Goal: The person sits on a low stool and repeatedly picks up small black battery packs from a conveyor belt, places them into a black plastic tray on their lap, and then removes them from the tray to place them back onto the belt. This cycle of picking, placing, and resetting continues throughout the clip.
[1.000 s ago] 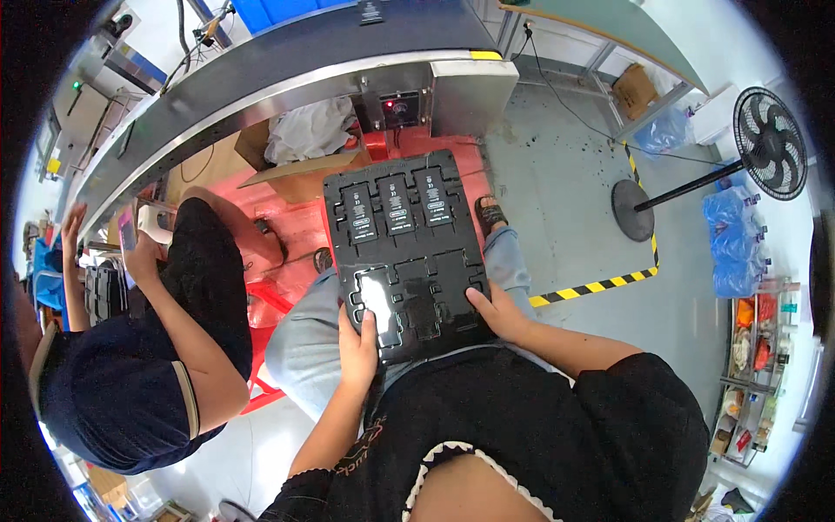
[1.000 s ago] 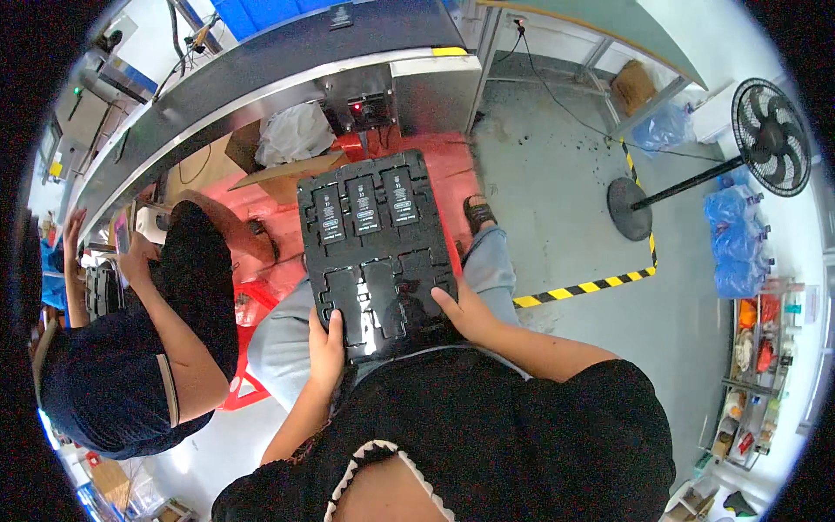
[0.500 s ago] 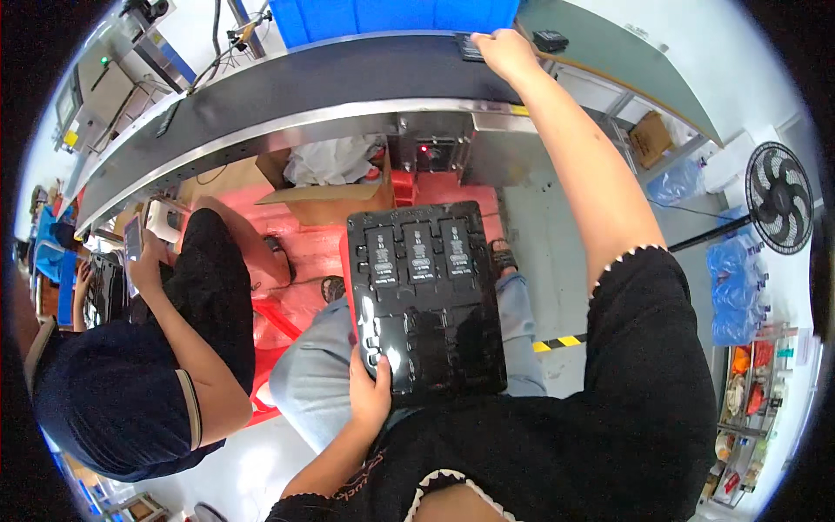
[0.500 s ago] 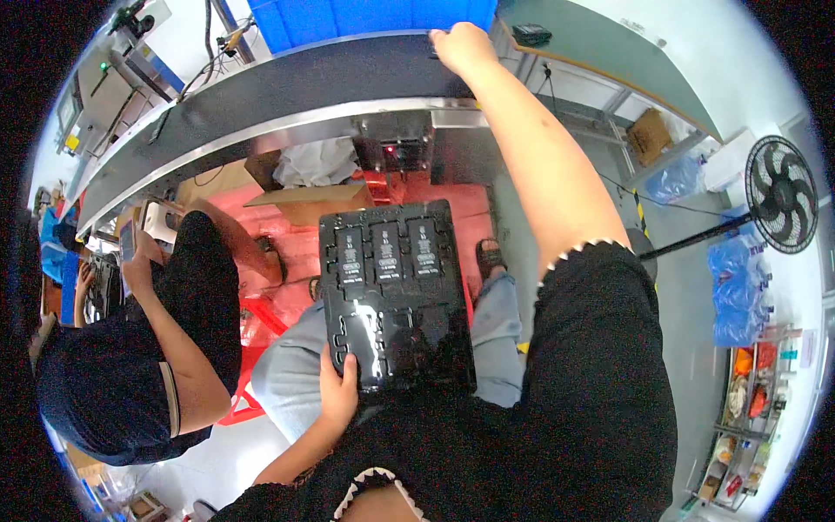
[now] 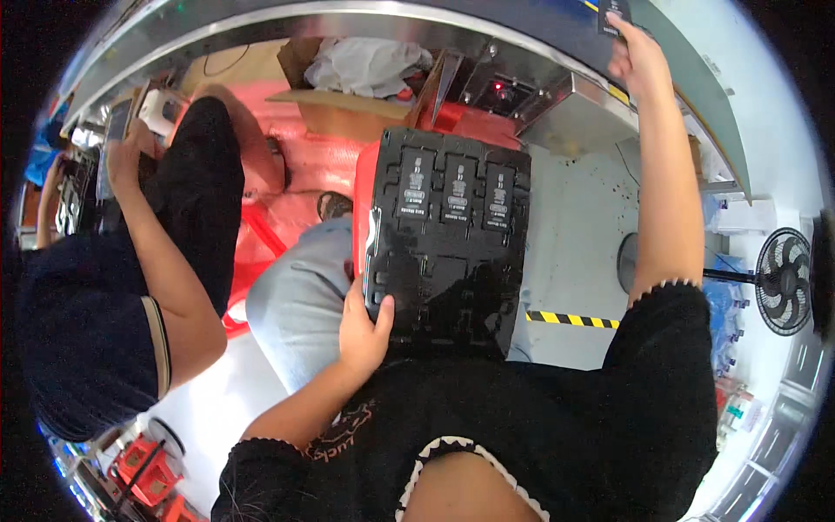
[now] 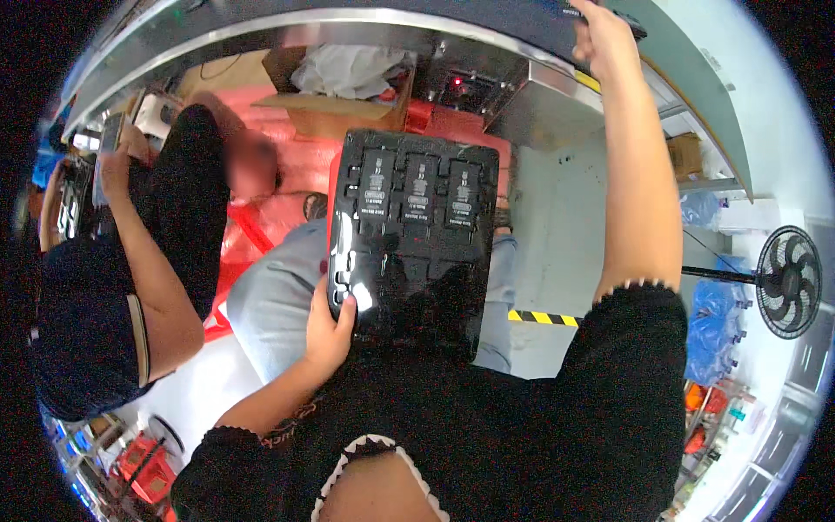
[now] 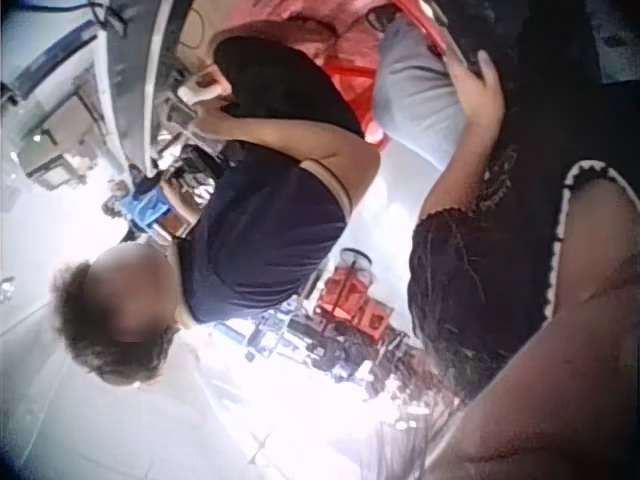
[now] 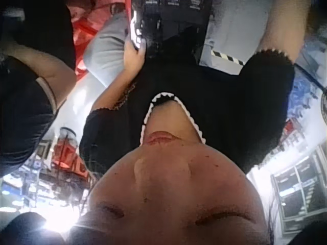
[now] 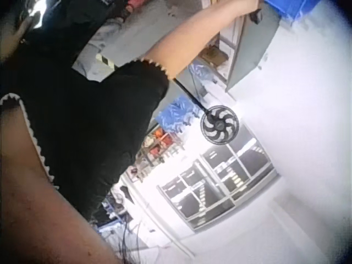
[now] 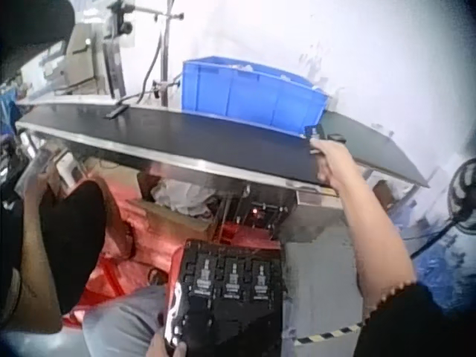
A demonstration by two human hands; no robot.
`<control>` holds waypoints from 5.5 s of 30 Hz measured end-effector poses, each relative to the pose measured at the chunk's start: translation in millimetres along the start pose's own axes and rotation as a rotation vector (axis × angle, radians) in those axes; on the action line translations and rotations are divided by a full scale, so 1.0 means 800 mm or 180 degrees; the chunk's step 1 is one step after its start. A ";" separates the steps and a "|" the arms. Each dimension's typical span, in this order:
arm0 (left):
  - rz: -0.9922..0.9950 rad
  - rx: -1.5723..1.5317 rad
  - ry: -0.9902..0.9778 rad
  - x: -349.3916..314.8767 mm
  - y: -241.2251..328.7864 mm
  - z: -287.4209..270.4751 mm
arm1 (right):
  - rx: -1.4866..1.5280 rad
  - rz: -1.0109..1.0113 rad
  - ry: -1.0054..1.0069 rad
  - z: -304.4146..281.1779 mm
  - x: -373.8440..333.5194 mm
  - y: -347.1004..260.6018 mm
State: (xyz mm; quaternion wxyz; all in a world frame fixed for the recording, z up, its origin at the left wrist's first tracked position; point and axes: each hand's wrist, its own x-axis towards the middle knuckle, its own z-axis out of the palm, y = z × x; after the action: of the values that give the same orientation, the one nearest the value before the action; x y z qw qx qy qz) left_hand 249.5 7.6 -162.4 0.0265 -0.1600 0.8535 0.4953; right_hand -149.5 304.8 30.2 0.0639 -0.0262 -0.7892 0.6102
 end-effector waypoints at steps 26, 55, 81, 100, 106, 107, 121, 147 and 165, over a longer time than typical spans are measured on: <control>0.1457 -0.0187 0.0779 0.005 -0.025 0.006 | -0.0785 0.1417 -0.3087 0.162 -0.506 0.091; 0.1180 -0.0713 0.0902 0.007 -0.060 -0.018 | -0.2157 -0.2433 -0.2333 0.158 -0.494 0.119; 0.0836 -0.0102 -0.0334 0.011 -0.012 -0.024 | -0.3901 -0.0338 -0.1757 0.099 0.155 -0.029; 0.1203 -0.0076 0.0009 0.019 -0.019 -0.015 | -0.2339 -0.2544 -0.2028 0.097 -0.301 0.015; 0.1143 0.0029 0.0451 0.013 -0.019 -0.034 | -0.2713 -0.2193 -0.2890 0.091 -0.409 0.098; 0.1140 0.0215 0.0608 0.009 -0.022 -0.043 | -0.2682 -0.2047 -0.2967 0.089 -0.415 0.095; 0.0217 0.2269 0.1633 0.001 -0.106 -0.110 | -0.2211 -0.2840 -0.1765 0.086 -0.435 0.145; -0.0334 0.2758 0.1237 0.028 -0.097 -0.099 | -0.3204 -0.0698 -0.2169 0.204 0.169 -0.052; -0.0405 0.2639 0.1361 0.020 -0.106 -0.096 | -0.1776 -0.2279 0.0155 0.051 -0.065 -0.030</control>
State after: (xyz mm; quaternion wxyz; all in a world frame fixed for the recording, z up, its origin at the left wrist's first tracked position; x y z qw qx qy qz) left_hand 268.6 -100.5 -197.5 -0.0579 -0.2863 0.9541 0.0660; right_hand -102.8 253.1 39.5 0.2799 0.2178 -0.8811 0.3128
